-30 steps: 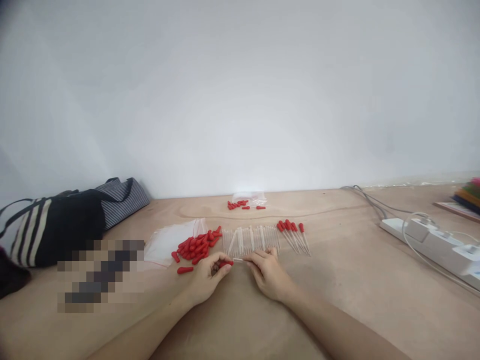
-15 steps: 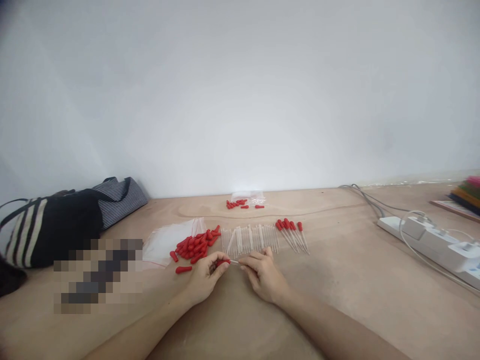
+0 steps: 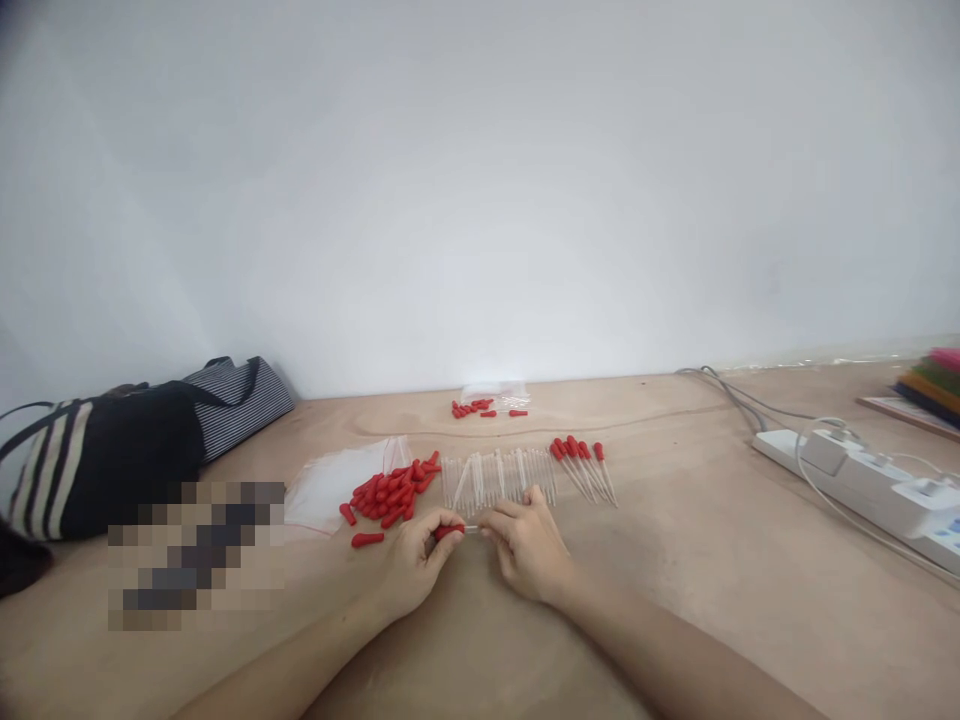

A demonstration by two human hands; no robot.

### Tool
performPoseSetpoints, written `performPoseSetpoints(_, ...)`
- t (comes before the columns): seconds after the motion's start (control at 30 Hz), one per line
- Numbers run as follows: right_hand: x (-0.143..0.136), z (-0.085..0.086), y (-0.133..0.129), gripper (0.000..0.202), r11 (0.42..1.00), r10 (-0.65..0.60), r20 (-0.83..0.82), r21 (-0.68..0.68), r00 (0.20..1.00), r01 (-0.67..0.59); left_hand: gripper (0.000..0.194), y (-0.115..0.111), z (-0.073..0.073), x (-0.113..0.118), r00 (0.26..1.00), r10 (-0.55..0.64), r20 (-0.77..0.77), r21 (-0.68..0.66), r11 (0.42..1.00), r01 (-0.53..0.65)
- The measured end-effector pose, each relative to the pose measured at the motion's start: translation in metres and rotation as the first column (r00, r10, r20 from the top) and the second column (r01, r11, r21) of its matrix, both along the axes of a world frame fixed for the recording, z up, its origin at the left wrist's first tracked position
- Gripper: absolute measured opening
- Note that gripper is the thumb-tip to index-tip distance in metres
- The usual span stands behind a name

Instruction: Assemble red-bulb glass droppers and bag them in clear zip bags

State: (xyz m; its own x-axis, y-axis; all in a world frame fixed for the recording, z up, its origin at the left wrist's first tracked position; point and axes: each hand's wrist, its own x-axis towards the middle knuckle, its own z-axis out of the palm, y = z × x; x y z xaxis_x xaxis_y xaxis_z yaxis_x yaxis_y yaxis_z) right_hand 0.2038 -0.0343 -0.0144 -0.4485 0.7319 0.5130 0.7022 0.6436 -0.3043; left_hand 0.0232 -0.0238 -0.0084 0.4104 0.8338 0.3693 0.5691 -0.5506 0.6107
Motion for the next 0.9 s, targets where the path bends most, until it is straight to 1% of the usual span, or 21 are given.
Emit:
performPoseSetpoints(0.13, 0.0, 0.0, 0.002, 0.022, 0.999, 0.013, 0.0, -0.031, 1.0, -0.013, 0.013, -0.002, 0.003, 0.002, 1.0, -0.013, -0.007, 0.027, 1.0, 0.013)
performPoseSetpoints(0.4, -0.001, 0.003, 0.002, 0.022, 0.987, 0.027, -0.044, -0.156, 0.999, -0.034, 0.012, -0.003, 0.004, 0.001, 0.998, -0.056, 0.005, 0.063, 0.996, 0.055)
performPoseSetpoints(0.53, 0.0, 0.008, 0.005, 0.024, 0.975, 0.068, -0.07, -0.205, 0.995, -0.081, 0.013, -0.001, 0.005, 0.001, 0.999, -0.054, -0.004, 0.064, 0.997, 0.054)
performPoseSetpoints(0.6, 0.002, 0.011, 0.006, 0.024, 0.978, 0.091, -0.037, -0.184, 0.995, -0.097, 0.013, 0.0, 0.006, 0.0, 0.998, -0.054, -0.011, 0.067, 0.996, 0.054)
performPoseSetpoints(0.7, 0.008, 0.012, 0.008, 0.022, 0.993, 0.084, 0.079, -0.086, 0.993, -0.077, 0.012, 0.003, 0.006, -0.003, 0.998, -0.066, -0.012, 0.086, 0.994, 0.067)
performPoseSetpoints(0.77, 0.015, 0.011, 0.012, 0.023, 0.998, 0.056, 0.096, -0.039, 0.994, -0.052, 0.018, 0.006, 0.007, -0.006, 0.999, -0.041, -0.02, 0.129, 0.991, 0.043)
performPoseSetpoints(0.8, 0.02, 0.009, 0.015, 0.024, 0.999, 0.025, 0.066, -0.031, 0.998, -0.023, 0.023, 0.008, 0.008, -0.009, 1.0, -0.013, -0.027, 0.158, 0.987, 0.017)
performPoseSetpoints(0.83, 0.026, 0.007, 0.02, 0.025, 0.999, -0.027, 0.017, -0.032, 0.999, 0.028, 0.028, 0.01, 0.009, -0.012, 0.999, 0.022, -0.04, 0.186, 0.983, -0.015)
performPoseSetpoints(0.87, 0.033, 0.005, 0.025, 0.025, 0.994, -0.104, -0.047, -0.044, 0.993, 0.102, 0.03, 0.012, 0.01, -0.016, 0.996, 0.065, -0.057, 0.21, 0.976, -0.052)
performPoseSetpoints(0.9, 0.041, 0.003, 0.031, 0.025, 0.978, -0.204, -0.103, -0.063, 0.973, 0.199, 0.028, 0.015, 0.012, -0.021, 0.991, 0.105, -0.084, 0.225, 0.971, -0.084)
